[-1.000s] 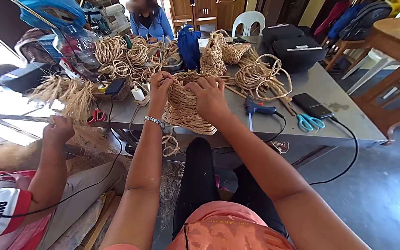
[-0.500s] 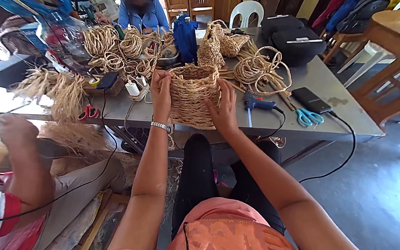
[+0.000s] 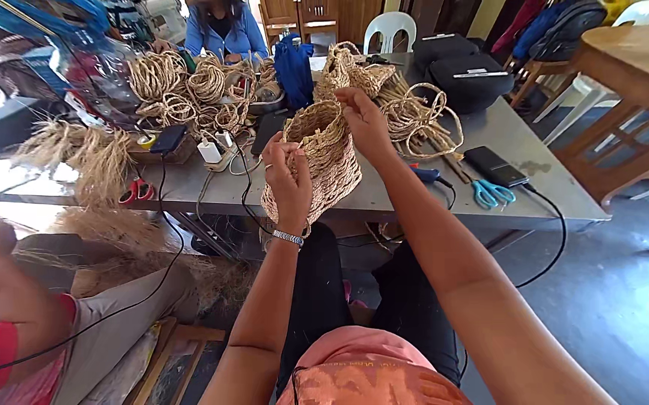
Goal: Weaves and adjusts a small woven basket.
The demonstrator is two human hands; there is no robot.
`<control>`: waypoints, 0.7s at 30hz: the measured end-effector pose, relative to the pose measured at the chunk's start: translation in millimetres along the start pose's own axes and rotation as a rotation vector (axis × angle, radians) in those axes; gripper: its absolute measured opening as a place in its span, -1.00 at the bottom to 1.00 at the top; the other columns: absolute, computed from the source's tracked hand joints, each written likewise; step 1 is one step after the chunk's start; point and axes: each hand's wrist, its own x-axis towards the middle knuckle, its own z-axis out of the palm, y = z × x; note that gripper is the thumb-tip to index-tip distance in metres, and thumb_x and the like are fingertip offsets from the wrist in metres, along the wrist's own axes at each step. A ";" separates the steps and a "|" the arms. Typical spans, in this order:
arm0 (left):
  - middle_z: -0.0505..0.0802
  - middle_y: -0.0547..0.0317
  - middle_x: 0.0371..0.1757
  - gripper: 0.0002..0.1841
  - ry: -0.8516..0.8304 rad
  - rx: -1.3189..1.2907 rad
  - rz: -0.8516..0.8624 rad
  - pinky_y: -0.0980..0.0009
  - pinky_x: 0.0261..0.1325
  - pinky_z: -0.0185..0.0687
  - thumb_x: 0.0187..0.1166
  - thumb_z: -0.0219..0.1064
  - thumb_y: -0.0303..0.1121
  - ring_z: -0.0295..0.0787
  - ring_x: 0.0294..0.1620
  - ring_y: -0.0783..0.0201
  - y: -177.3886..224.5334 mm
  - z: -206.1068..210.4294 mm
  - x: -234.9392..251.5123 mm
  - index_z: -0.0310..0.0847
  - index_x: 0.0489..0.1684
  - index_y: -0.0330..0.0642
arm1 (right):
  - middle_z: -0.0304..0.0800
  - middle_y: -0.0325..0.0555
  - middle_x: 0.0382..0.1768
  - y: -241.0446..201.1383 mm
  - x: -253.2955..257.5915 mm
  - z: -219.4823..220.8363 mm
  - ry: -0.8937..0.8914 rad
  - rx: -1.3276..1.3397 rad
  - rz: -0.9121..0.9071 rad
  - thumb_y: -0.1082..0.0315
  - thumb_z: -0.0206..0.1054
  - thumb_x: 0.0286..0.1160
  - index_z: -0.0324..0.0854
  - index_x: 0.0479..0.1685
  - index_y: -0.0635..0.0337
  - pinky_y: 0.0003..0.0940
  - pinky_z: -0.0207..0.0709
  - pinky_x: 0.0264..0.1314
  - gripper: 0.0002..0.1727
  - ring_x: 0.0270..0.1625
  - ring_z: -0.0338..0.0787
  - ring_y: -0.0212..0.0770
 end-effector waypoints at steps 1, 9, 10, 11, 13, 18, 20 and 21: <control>0.62 -0.27 0.49 -0.72 0.014 -0.005 0.022 0.16 0.60 0.42 0.78 0.09 -0.32 0.46 0.63 -0.01 -2.9 2.2 1.3 0.62 0.10 -0.34 | 0.70 0.07 0.44 -2.1 4.5 -1.4 -0.020 -0.033 -0.001 0.43 -0.08 0.79 0.60 0.46 0.26 -0.23 0.44 0.62 -0.56 0.52 0.64 -0.16; 0.66 -0.24 0.41 -0.74 -0.029 -0.035 0.049 0.21 0.57 0.45 0.78 0.13 -0.31 0.51 0.56 0.03 -5.7 -2.7 8.9 0.63 0.08 -0.34 | 0.81 0.04 0.20 -10.1 30.1 -13.6 -0.125 -0.024 0.219 0.29 0.30 0.68 0.67 0.29 0.26 -0.22 0.61 0.36 -0.67 0.23 0.79 -0.20; 0.66 -0.23 0.40 -0.73 -0.047 -0.043 0.048 0.21 0.57 0.44 0.78 0.13 -0.30 0.50 0.56 0.03 -5.7 -4.5 10.7 0.64 0.10 -0.33 | 0.80 0.02 0.20 -14.2 33.0 -16.7 -0.155 -0.020 0.285 0.35 0.33 0.64 0.67 0.29 0.23 -0.23 0.62 0.30 -0.68 0.20 0.78 -0.22; 0.67 -0.21 0.39 -0.73 -0.065 -0.049 0.045 0.21 0.59 0.42 0.78 0.14 -0.30 0.49 0.58 0.04 -6.1 -6.2 12.6 0.64 0.11 -0.32 | 0.79 0.01 0.20 -17.2 35.9 -18.8 -0.181 -0.004 0.353 0.40 0.33 0.60 0.66 0.29 0.21 -0.23 0.62 0.20 -0.68 0.15 0.78 -0.22; 0.68 -0.19 0.37 -0.74 -0.081 -0.068 0.048 0.21 0.61 0.42 0.77 0.15 -0.32 0.49 0.58 0.04 -9.6 -7.4 16.2 0.65 0.09 -0.32 | 0.77 -0.03 0.16 -17.6 42.0 -21.3 -0.208 0.021 0.451 0.46 0.33 0.48 0.64 0.27 0.16 -0.21 0.68 0.08 -0.64 0.06 0.78 -0.22; 0.68 -0.16 0.30 -0.79 -0.106 -0.131 0.036 0.25 0.56 0.42 0.72 0.14 -0.37 0.52 0.52 0.09 -17.8 -5.8 25.1 0.65 -0.03 -0.32 | 0.77 -0.02 0.13 -20.9 48.7 -22.9 -0.235 -0.086 0.518 0.50 0.35 0.39 0.63 0.28 0.14 -0.11 0.67 0.05 -0.58 0.03 0.77 -0.15; 0.69 -0.15 0.27 -0.81 -0.104 -0.147 0.035 0.26 0.55 0.42 0.70 0.15 -0.39 0.52 0.50 0.10 -19.0 -5.4 26.0 0.64 -0.07 -0.32 | 0.77 0.02 0.14 -22.9 44.5 -22.8 -0.222 -0.091 0.486 0.52 0.35 0.40 0.63 0.26 0.19 -0.10 0.66 0.09 -0.61 0.05 0.77 -0.15; 0.69 -0.15 0.28 -0.81 -0.098 -0.151 0.038 0.27 0.54 0.42 0.69 0.15 -0.40 0.53 0.49 0.10 -19.7 -4.7 25.8 0.65 -0.08 -0.32 | 0.77 0.02 0.13 -23.3 41.7 -23.1 -0.215 -0.093 0.469 0.53 0.35 0.40 0.63 0.25 0.21 -0.11 0.65 0.11 -0.61 0.06 0.77 -0.15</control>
